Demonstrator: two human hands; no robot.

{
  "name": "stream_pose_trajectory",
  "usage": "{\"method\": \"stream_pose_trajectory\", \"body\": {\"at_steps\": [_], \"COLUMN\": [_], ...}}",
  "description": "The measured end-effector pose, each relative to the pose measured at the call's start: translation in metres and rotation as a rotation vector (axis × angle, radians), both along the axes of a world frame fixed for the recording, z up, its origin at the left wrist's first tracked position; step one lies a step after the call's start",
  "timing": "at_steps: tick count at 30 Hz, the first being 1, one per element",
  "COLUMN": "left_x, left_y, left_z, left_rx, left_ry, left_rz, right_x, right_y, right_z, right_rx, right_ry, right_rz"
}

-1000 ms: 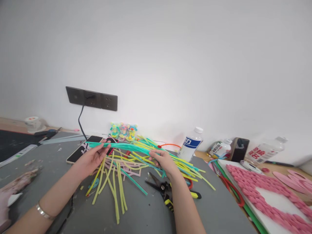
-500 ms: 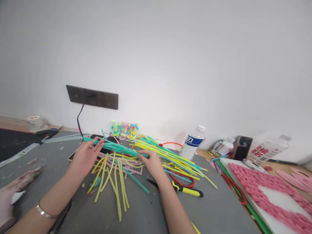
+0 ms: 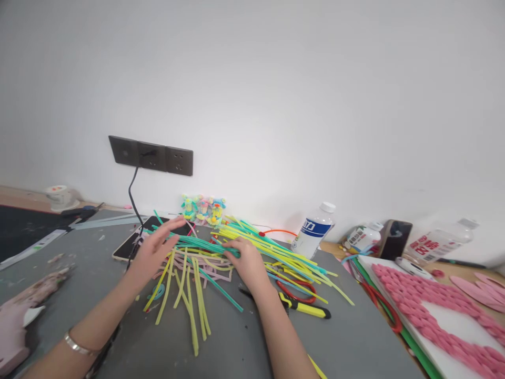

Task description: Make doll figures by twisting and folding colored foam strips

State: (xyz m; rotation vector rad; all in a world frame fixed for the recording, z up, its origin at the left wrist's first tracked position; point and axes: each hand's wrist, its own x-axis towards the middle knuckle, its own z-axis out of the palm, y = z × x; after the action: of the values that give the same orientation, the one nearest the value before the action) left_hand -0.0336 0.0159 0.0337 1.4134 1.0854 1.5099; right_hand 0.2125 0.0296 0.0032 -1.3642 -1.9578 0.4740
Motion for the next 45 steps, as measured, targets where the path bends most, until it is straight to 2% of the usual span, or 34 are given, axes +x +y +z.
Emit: {"method": "stream_pose_trajectory", "body": {"at_steps": [3,5,7,9,11,14,18,23,27,30,32,35,45], "left_x": [0.002,0.004,0.004,0.004,0.003,0.002,0.002,0.001,0.002,0.003,0.004,0.005,0.011], "left_y": [0.0,-0.001,-0.001,0.0,0.002,0.003,0.002,0.001,0.002,0.002,0.0,-0.004,-0.013], "left_z": [-0.005,-0.009,-0.014,-0.02,-0.026,-0.029,-0.022,-0.021,-0.03,-0.029,-0.025,-0.017,0.002], "left_rx": [-0.056,-0.096,-0.103,-0.069,-0.016,0.033,0.067,0.213,0.345,0.388,0.384,0.336,0.018], "left_ry": [0.243,0.322,0.383,0.444,0.509,0.632,0.819,0.834,0.893,0.916,0.898,0.833,0.576], "left_rz": [-0.054,-0.061,-0.058,-0.043,-0.037,-0.061,-0.114,-0.211,-0.31,-0.357,-0.369,-0.375,-0.497], "right_x": [-0.006,-0.014,-0.024,-0.035,-0.045,-0.053,-0.057,-0.056,-0.044,-0.035,-0.031,-0.029,-0.024], "right_y": [-0.007,-0.015,-0.023,-0.031,-0.038,-0.045,-0.048,-0.048,-0.042,-0.038,-0.037,-0.036,-0.033], "right_z": [0.009,0.017,0.024,0.028,0.028,0.025,0.02,0.014,0.012,0.015,0.02,0.027,0.037], "right_rx": [0.123,0.274,0.331,0.203,-0.039,-0.282,-0.364,-0.397,-0.494,-0.585,-0.497,-0.271,0.251], "right_ry": [-0.076,-0.137,-0.107,-0.065,-0.111,-0.223,-0.221,-0.13,0.075,0.265,0.295,0.226,0.042], "right_rz": [-0.057,-0.121,-0.136,-0.036,0.056,0.077,0.094,0.139,0.223,0.274,0.254,0.233,0.193]}}
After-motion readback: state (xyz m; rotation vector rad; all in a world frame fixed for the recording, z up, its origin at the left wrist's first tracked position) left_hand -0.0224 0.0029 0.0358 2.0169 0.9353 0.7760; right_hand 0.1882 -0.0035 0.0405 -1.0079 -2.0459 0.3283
